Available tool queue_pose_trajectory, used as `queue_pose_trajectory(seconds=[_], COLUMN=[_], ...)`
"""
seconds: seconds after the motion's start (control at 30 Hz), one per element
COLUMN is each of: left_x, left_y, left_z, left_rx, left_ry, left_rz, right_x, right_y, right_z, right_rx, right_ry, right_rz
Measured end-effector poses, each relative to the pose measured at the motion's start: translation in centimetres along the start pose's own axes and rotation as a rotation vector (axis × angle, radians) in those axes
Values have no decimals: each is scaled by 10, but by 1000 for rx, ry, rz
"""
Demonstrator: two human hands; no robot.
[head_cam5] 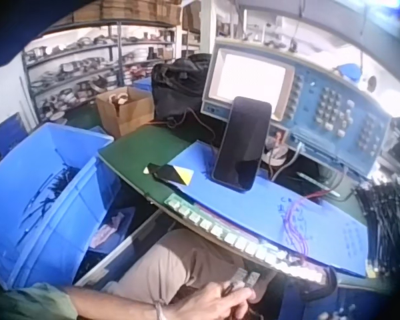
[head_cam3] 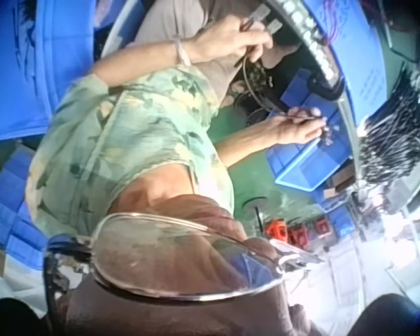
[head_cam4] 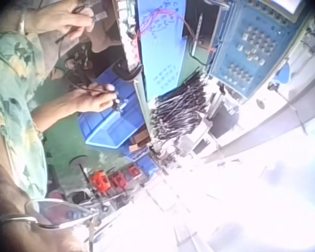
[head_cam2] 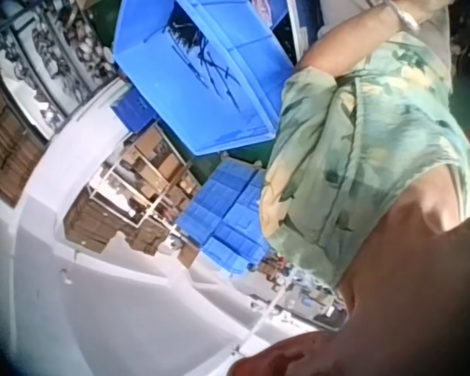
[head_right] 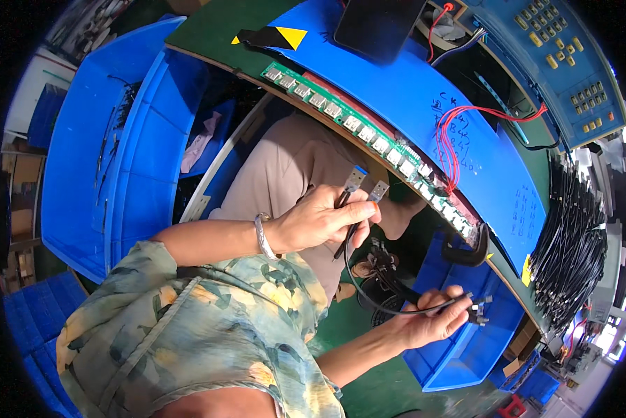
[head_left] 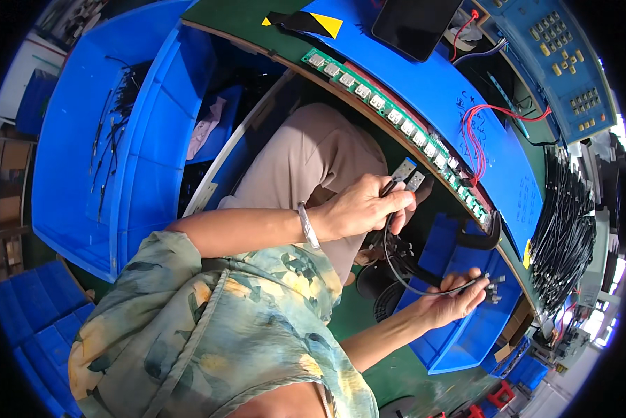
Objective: Connecting electrical cable connectors to a testing fixture to verify functionality, as indicated by a PASS status on a digital display.
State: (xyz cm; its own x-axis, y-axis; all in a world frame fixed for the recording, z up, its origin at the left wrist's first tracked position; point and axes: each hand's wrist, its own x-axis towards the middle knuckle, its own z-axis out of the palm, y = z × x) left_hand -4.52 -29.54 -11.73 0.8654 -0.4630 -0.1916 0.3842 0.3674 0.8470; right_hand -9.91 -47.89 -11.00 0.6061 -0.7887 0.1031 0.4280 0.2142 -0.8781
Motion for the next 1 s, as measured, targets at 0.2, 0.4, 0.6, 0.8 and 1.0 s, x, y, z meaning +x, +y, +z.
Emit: queue_pose_trajectory(seconds=[0.2, 0.4, 0.6, 0.8, 1.0], left_x=[11, 16, 15, 27, 26], left_y=[15, 20, 16, 18, 21], left_z=[8, 9, 6, 12, 10], left_rx=[65, 160, 117, 25, -16], left_ry=[16, 68, 82, 100, 81], left_rz=[11, 66, 59, 51, 39], right_x=[-13, -15, -18, -20, -13], right_y=[5, 11, 12, 9, 10], right_z=[20, 20, 31, 48, 31], right_rx=[-93, -50, -192, -354, -195], right_ry=[-329, -451, -448, -324, -599], right_rz=[221, 342, 225, 151, 274])
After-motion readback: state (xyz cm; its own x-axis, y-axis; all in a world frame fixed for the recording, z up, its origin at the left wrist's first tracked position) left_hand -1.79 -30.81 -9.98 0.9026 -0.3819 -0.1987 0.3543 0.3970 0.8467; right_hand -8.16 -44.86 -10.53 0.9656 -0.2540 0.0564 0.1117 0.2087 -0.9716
